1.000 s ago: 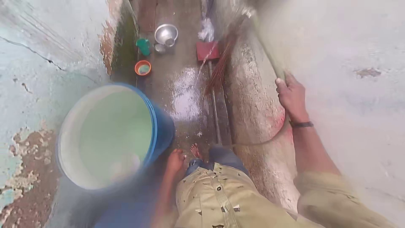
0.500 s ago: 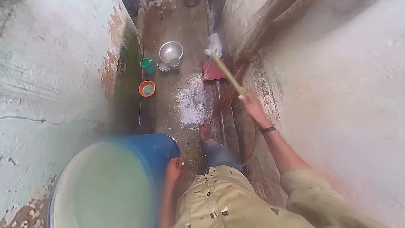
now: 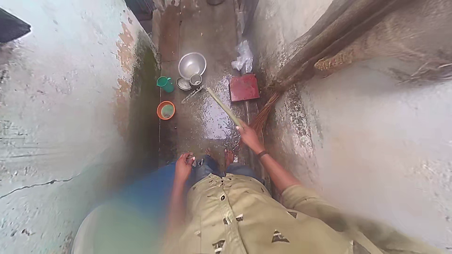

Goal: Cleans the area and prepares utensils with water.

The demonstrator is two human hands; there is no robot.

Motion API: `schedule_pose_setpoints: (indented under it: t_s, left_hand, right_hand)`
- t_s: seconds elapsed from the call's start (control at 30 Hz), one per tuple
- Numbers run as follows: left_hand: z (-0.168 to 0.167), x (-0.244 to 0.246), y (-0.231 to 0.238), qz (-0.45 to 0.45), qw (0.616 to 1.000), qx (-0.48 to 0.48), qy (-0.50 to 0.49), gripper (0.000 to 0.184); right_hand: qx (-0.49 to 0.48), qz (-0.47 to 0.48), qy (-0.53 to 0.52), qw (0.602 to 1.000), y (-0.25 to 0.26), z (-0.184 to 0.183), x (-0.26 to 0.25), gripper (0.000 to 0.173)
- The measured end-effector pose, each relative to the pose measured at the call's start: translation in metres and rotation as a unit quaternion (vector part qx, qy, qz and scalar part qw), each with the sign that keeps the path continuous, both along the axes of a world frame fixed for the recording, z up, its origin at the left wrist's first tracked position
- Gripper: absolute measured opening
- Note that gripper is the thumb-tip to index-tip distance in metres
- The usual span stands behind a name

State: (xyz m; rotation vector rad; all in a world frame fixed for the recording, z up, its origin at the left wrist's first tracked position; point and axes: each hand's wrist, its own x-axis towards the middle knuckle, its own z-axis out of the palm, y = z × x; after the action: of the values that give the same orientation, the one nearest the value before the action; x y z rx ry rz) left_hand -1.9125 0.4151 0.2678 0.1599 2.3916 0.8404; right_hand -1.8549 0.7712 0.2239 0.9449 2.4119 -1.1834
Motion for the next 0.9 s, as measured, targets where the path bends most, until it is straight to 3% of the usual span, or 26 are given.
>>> schedule_pose_setpoints:
  t_s: [0.33, 0.5, 0.63, 0.77, 0.9]
  left_hand:
    - [-0.026, -0.157, 0.059, -0.074, 0.997, 0.001, -0.004, 0.032]
    - [-0.054, -0.268, 0.083, -0.077, 0.997, 0.013, -0.02, 0.032]
    - [-0.072, -0.351, 0.093, -0.098, 0.992, -0.01, -0.076, 0.034]
    - [-0.096, -0.444, 0.111, -0.16, 0.981, -0.034, -0.106, 0.034]
    - [-0.143, -0.52, 0.133, -0.233, 0.959, -0.082, -0.138, 0.035]
  right_hand:
    - [-0.018, -0.009, 0.019, 1.0, 0.032, -0.036, -0.136, 0.051]
    - [-0.01, -0.005, -0.018, 1.0, 0.041, -0.065, -0.238, 0.051]
    - [-0.014, -0.037, -0.063, 0.997, 0.046, -0.096, -0.291, 0.048]
    - [-0.004, -0.014, -0.142, 0.99, 0.055, -0.119, -0.334, 0.049]
    - [-0.009, -0.016, -0.184, 0.983, 0.062, -0.143, -0.342, 0.051]
